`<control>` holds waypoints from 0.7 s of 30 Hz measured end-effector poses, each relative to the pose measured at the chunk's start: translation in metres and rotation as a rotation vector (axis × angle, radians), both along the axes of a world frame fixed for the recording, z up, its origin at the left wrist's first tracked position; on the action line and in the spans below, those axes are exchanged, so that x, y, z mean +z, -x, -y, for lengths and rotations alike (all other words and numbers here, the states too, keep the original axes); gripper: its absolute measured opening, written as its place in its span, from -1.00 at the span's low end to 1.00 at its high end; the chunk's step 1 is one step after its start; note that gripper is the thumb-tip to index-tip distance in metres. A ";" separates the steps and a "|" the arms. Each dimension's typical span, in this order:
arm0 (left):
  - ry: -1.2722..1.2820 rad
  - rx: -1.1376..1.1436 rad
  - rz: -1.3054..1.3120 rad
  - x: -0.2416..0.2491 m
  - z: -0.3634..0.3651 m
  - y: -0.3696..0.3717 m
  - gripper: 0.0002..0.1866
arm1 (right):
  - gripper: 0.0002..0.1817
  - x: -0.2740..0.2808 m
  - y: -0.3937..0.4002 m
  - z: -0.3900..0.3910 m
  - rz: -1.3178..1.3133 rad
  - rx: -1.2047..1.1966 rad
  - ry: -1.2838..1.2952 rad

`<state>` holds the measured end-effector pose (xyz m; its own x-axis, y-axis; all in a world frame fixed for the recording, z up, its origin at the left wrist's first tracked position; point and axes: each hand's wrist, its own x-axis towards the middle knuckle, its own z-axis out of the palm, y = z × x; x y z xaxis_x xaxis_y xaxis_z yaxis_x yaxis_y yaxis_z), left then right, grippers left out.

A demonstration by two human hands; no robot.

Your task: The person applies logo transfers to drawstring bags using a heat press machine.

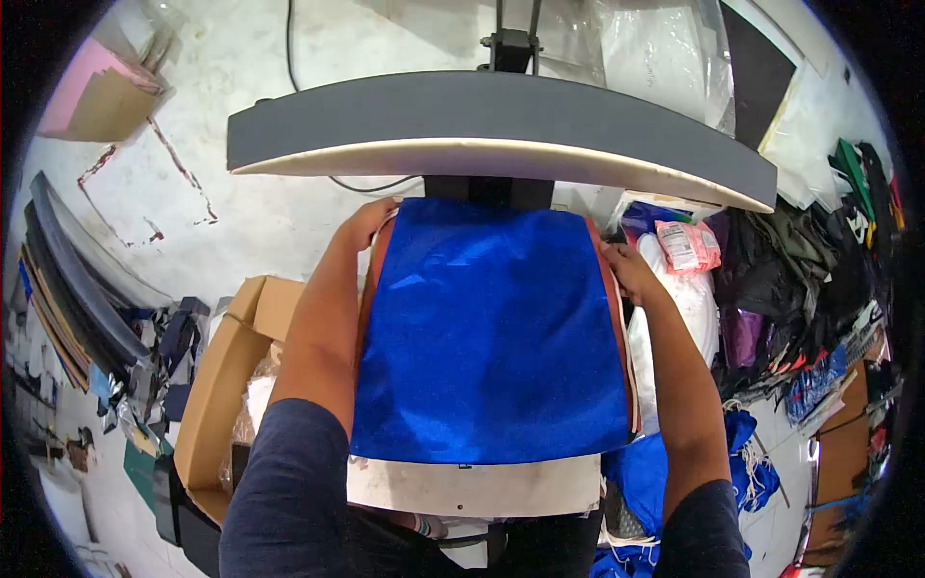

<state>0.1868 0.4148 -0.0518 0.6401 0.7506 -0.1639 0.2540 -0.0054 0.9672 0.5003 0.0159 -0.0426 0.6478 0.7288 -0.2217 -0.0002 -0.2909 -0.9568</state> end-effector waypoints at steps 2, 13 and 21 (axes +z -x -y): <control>0.371 -0.075 0.024 0.024 0.017 0.007 -0.64 | -0.62 0.022 0.022 0.024 -0.049 0.083 0.057; -0.025 -0.244 -0.058 0.054 0.040 0.041 -0.55 | -0.61 0.005 0.034 0.031 0.143 -0.013 -0.022; -0.393 -0.150 -0.195 0.004 -0.035 0.010 -0.68 | -0.60 0.010 0.041 0.043 0.239 -0.057 0.051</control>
<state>0.1772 0.4499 -0.0473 0.7322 0.6810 -0.0135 0.3992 -0.4129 0.8186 0.4589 -0.0273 -0.0326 0.7262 0.6813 -0.0923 0.2069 -0.3446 -0.9156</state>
